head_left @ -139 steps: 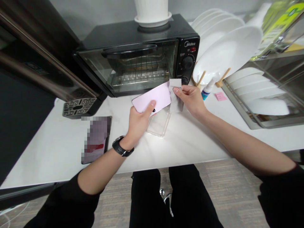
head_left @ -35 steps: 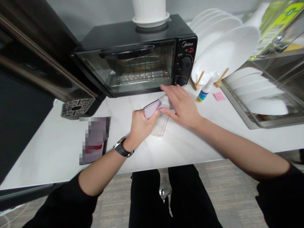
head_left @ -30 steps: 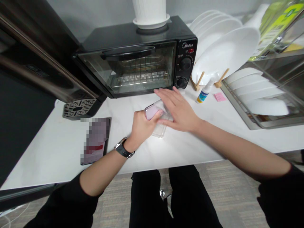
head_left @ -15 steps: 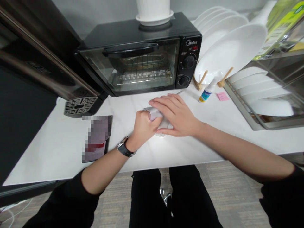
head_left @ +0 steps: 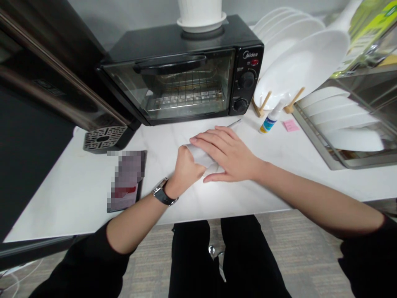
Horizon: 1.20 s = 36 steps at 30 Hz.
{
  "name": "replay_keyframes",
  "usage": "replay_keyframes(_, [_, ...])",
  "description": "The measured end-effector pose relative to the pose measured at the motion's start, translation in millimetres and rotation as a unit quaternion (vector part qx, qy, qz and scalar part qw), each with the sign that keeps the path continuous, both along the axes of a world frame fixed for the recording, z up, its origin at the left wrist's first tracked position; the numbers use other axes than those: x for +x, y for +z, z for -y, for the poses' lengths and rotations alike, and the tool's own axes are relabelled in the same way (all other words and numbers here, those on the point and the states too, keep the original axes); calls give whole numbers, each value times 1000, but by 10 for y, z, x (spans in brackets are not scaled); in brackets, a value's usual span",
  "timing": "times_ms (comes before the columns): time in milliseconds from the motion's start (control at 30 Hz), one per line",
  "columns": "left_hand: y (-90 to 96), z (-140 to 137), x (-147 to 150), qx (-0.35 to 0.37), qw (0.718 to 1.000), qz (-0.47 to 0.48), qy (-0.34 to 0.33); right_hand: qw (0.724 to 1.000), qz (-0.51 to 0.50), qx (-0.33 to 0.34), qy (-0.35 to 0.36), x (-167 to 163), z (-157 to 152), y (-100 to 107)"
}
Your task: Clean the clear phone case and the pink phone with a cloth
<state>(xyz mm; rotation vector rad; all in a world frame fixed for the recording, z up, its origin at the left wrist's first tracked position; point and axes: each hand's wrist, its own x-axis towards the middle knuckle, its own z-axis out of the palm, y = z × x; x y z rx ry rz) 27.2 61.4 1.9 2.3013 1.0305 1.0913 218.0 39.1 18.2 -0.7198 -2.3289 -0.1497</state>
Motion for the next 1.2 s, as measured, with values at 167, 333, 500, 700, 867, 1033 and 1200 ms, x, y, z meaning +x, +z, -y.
replay_keyframes(167, [100, 35, 57, 53, 998, 27, 30, 989, -82, -30, -118, 143, -96, 0])
replay_keyframes(333, [43, 22, 24, 67, 997, 35, -1, 997, -56, -5, -48, 45, -7, 9])
replay_keyframes(500, [-16, 7, 13, 88, 995, 30, -24, 999, -44, -15, 13, 23, 32, 16])
replay_keyframes(700, [91, 41, 60, 125, 992, -34, -11, 972, -183, -73, -130, 99, -38, 25])
replay_keyframes(867, [25, 24, 8, 210, 975, -73, -22, 996, -90, -20, 14, 38, 26, 42])
replay_keyframes(1033, [97, 49, 33, 171, 982, -57, -49, 977, -167, -56, -120, 146, -82, 5])
replay_keyframes(1200, [45, 34, 16, 175, 981, -74, -40, 992, -104, -43, -65, 63, -6, 30])
